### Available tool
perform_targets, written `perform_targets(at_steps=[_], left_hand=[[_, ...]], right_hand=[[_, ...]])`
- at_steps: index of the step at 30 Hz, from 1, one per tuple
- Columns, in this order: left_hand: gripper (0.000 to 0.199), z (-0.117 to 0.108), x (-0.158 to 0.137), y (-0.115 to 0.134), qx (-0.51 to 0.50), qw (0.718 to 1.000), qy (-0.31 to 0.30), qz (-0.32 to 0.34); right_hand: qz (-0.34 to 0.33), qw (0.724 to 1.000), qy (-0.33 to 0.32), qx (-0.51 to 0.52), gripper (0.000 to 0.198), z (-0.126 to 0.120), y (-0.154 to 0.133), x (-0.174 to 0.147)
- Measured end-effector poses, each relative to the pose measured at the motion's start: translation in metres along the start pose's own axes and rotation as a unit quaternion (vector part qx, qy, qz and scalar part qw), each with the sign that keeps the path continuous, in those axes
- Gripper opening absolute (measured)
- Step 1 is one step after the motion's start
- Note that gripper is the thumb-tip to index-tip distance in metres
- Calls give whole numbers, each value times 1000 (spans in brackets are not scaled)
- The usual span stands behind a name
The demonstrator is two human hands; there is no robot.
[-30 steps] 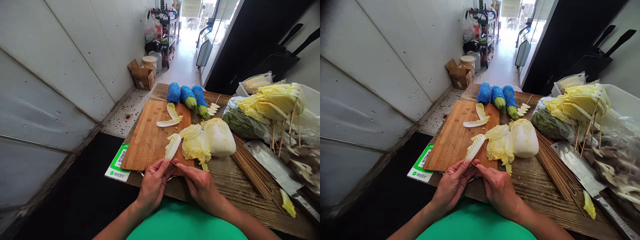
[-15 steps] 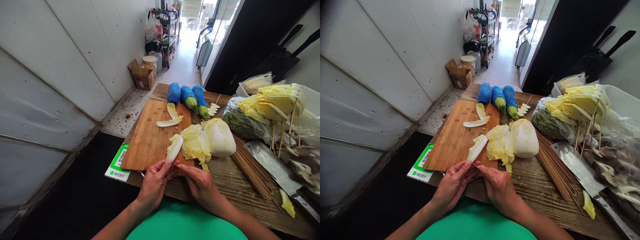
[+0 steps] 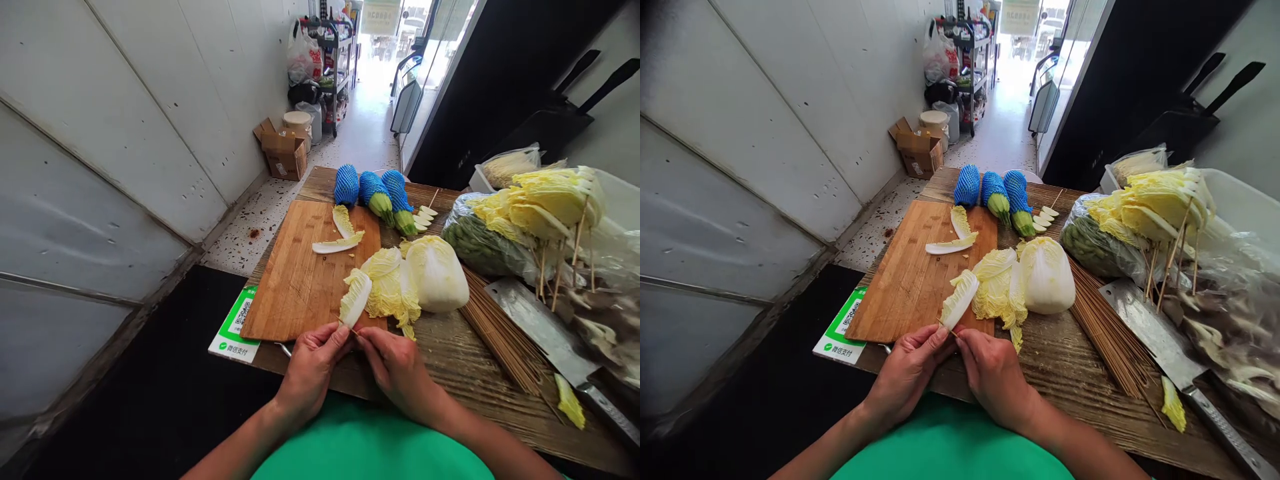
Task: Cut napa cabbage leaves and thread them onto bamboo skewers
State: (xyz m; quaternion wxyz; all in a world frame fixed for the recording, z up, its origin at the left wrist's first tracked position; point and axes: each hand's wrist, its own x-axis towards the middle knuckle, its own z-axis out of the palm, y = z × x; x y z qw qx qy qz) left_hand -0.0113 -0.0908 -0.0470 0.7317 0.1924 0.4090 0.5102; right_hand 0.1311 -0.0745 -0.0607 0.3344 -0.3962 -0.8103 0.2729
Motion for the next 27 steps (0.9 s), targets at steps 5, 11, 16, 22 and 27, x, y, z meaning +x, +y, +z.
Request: perform_targets(at_steps=[5, 11, 16, 22, 27], left_hand=[[13, -3, 3, 6, -36, 998, 48, 14], [14, -6, 0, 15, -54, 987, 121, 92], [16, -2, -5, 0, 50, 998, 30, 4], [29, -6, -7, 5, 232, 973, -3, -8], [49, -14, 3, 45, 343, 939, -15, 16]], right_hand=[[24, 999, -22, -35, 20, -2, 3, 1], [-2, 999, -36, -26, 21, -14, -2, -5], [15, 999, -39, -5, 26, -8, -10, 2], [3, 999, 16, 31, 24, -7, -7, 4], [-66, 990, 114, 56, 15, -18, -4, -1]])
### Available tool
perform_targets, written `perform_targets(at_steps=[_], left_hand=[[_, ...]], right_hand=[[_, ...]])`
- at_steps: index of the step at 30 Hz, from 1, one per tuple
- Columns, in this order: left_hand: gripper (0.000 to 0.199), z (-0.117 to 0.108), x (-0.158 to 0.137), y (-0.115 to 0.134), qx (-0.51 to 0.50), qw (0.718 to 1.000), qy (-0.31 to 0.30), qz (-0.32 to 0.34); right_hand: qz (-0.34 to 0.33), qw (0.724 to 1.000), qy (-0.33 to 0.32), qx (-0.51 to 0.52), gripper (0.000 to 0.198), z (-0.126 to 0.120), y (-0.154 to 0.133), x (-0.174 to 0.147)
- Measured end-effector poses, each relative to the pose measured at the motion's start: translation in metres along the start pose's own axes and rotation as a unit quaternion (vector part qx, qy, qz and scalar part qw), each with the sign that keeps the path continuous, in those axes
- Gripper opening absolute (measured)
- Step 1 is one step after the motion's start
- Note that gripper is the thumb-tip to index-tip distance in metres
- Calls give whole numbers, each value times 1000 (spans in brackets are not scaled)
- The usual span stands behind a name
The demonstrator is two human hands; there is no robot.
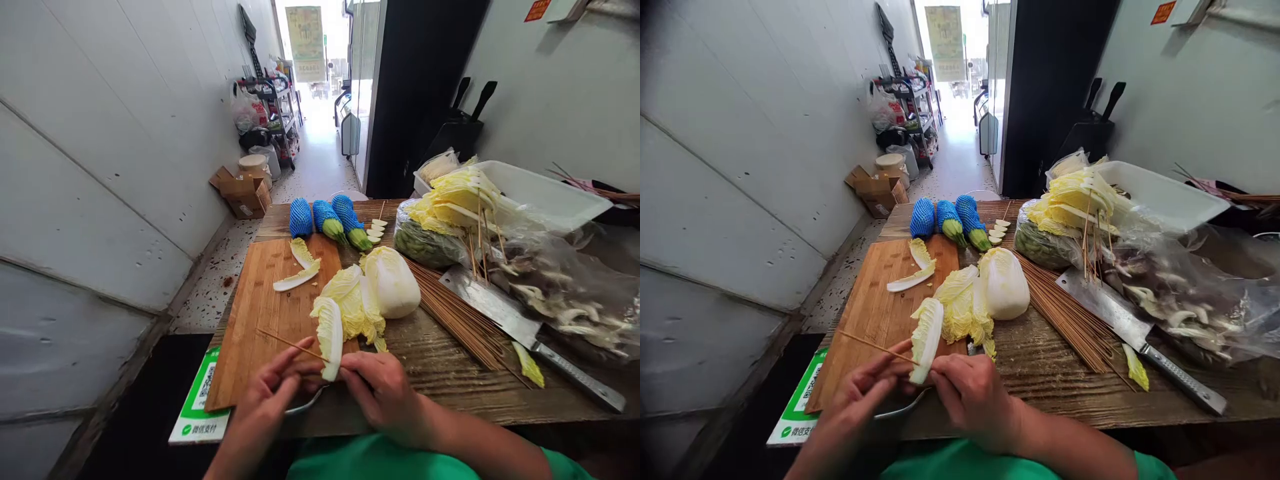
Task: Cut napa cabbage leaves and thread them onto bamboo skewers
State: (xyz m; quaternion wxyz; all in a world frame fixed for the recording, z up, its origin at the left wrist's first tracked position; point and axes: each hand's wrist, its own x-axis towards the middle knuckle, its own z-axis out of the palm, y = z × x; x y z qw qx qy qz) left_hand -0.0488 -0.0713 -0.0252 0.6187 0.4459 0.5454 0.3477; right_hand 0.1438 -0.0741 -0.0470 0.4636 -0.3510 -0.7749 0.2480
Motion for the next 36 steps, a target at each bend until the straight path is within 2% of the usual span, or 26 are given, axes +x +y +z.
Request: perform_targets(at_steps=[2, 3, 7, 8, 10, 13, 15, 17, 19, 20, 23, 25, 27, 29, 32, 33, 34, 36], left_hand=[[40, -7, 21, 14, 102, 990, 71, 72], [36, -7, 35, 21, 155, 974, 110, 123], [33, 19, 97, 35, 282, 905, 114, 298], [34, 28, 109, 35, 297, 885, 134, 332], [32, 45, 125, 35, 315, 869, 132, 359], [22, 54, 127, 41, 329, 864, 100, 367], [20, 45, 119, 51, 322, 878, 86, 343], [23, 24, 107, 63, 291, 918, 38, 268], [26, -8, 93, 73, 243, 956, -59, 151], [25, -27, 86, 75, 231, 963, -98, 104], [27, -85, 71, 71, 202, 966, -163, 9], [33, -116, 69, 62, 198, 955, -216, -47], [36, -135, 75, 57, 200, 944, -250, -76], [41, -140, 85, 58, 228, 931, -268, -93], [55, -129, 101, 74, 349, 891, -267, -111], [58, -122, 105, 81, 423, 867, -241, -107], [58, -114, 106, 87, 508, 836, -186, -88], [58, -97, 102, 93, 653, 757, -31, -23]], right_hand=[[-26, 999, 20, -1, 14, -4, -2, -1], [-39, 999, 28, -1, 14, -6, -3, -1], [-64, 996, 64, -13, 19, -12, -10, -1], [-67, 995, 78, -18, 20, -14, -11, -1], [-72, 991, 109, -30, 21, -17, -12, 0], [-71, 988, 129, -46, 21, -19, -12, 0], [-63, 989, 123, -46, 20, -19, -10, -1], [-46, 992, 112, -43, 18, -17, -7, -2], [-28, 994, 99, -38, 16, -14, -5, -4], [-24, 995, 91, -38, 15, -13, -4, -5], [-26, 996, 66, -45, 14, -10, -4, -7], [-34, 997, 49, -50, 14, -9, -4, -8], [-42, 997, 44, -53, 13, -8, -5, -9], [-47, 996, 50, -58, 13, -7, -4, -10], [-44, 996, 52, -53, 15, -6, -2, -11], [-42, 997, 49, -49, 16, -5, 0, -12], [-40, 997, 46, -47, 17, -5, 1, -12], [-37, 997, 44, -49, 18, -4, 3, -13]])
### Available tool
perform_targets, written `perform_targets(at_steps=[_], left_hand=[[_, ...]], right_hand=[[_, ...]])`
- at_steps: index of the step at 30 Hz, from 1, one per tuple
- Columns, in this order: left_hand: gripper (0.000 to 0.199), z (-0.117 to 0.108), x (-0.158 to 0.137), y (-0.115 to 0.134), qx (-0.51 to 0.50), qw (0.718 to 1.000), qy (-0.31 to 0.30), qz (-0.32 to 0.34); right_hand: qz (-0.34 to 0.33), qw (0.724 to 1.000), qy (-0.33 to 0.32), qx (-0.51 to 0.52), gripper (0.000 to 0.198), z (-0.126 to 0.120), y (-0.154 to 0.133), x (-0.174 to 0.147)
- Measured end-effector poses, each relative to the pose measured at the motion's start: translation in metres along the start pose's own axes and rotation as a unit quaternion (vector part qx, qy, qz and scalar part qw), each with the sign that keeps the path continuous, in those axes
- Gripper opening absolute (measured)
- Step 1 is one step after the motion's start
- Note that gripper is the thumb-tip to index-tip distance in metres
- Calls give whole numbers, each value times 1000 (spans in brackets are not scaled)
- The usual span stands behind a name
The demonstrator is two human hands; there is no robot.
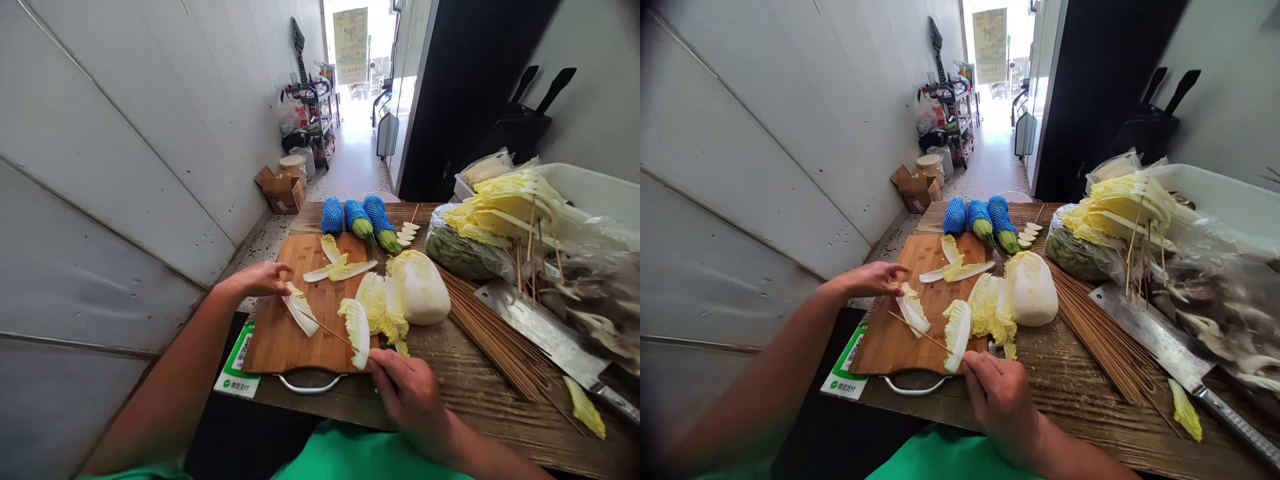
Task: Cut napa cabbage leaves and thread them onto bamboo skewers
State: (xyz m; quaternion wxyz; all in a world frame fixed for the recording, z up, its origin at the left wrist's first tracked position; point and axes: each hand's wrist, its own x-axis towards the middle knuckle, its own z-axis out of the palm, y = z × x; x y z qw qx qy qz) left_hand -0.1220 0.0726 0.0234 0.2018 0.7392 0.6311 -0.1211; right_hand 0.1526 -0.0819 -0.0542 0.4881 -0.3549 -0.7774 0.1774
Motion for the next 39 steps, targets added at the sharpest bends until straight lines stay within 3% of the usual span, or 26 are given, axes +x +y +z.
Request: perform_targets(at_steps=[2, 4, 8, 12, 17, 21, 24, 28, 31, 35, 39], left_hand=[[52, 6, -12, 16, 73, 989, 117, -46], [45, 19, -29, 29, 99, 975, 171, -99], [68, 55, -54, 45, 92, 967, 176, -162], [68, 84, -56, 56, 49, 961, 210, -172], [60, 93, -55, 66, 21, 953, 218, -209], [36, 95, -68, 58, -34, 957, 217, -189], [28, 100, -80, 51, -55, 952, 244, -175], [27, 116, -88, 55, 22, 933, 317, -170], [28, 131, -89, 66, 47, 930, 348, -110], [41, 141, -90, 72, -48, 924, 378, 10], [38, 142, -95, 71, -164, 917, 362, -5]], right_hand=[[2, 1000, -2, -8, 17, 0, 1, -1], [8, 1000, -13, -14, 15, 0, 1, -1], [26, 998, -41, -27, 15, 0, -1, 0], [36, 998, -41, -36, 16, 0, -2, 1], [41, 997, -48, -34, 16, 1, -1, -1], [47, 995, -77, -35, 16, 1, -1, -2], [54, 992, -107, -50, 16, 2, -1, -3], [43, 989, -105, -97, 17, 4, 1, -5], [42, 986, -101, -126, 19, 5, 1, -6], [42, 982, -115, -141, 21, 6, 2, -6], [51, 970, -146, -186, 20, 7, 5, -7]])
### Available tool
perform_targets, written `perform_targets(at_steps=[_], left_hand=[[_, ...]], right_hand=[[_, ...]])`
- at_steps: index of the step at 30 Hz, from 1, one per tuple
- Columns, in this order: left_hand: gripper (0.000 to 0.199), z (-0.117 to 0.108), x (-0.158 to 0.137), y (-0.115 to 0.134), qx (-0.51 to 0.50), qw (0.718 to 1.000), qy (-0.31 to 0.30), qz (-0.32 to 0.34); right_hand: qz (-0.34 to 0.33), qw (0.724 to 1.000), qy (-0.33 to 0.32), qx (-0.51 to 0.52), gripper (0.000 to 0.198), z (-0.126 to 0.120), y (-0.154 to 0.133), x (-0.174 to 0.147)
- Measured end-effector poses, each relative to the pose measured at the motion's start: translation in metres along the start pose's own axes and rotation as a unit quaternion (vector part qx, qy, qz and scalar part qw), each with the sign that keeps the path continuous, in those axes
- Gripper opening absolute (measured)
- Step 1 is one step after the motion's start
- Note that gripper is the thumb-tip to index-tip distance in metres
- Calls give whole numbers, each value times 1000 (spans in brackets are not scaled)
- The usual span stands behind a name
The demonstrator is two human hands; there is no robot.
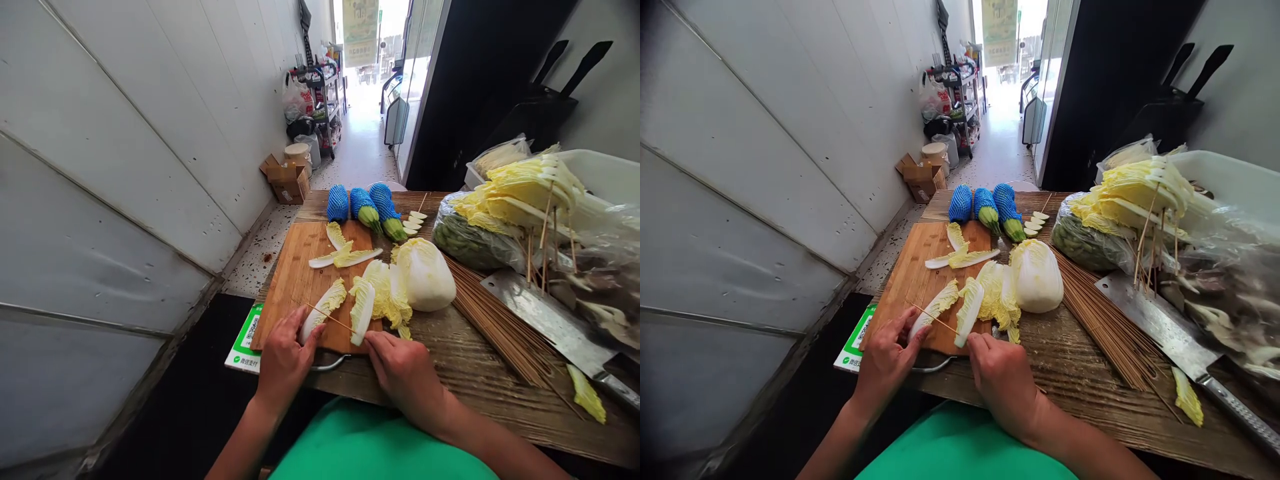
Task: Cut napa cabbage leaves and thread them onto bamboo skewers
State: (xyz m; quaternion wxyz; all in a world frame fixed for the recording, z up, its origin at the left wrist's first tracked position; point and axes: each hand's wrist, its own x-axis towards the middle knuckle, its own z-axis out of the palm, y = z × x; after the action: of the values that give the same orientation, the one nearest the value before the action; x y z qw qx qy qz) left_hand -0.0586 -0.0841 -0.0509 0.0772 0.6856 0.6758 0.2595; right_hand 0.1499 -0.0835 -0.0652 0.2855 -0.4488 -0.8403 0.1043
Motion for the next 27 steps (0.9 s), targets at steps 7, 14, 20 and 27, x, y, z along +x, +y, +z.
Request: perform_targets(at_steps=[7, 14, 20, 27], left_hand=[[37, -5, -14, -4, 16, 1000, 10, -4], [25, -9, -15, -5, 7, 996, 51, -77], [43, -10, -18, -12, -221, 948, 17, -227], [35, -4, -41, -11, -231, 949, 82, -197]], right_hand=[[19, 993, -66, -96, 18, 0, -1, 2], [6, 1000, 18, -22, 19, -3, -2, 2], [-27, 998, 42, -41, 21, -4, -10, -10], [-20, 995, 30, -95, 19, 3, -11, -17]])
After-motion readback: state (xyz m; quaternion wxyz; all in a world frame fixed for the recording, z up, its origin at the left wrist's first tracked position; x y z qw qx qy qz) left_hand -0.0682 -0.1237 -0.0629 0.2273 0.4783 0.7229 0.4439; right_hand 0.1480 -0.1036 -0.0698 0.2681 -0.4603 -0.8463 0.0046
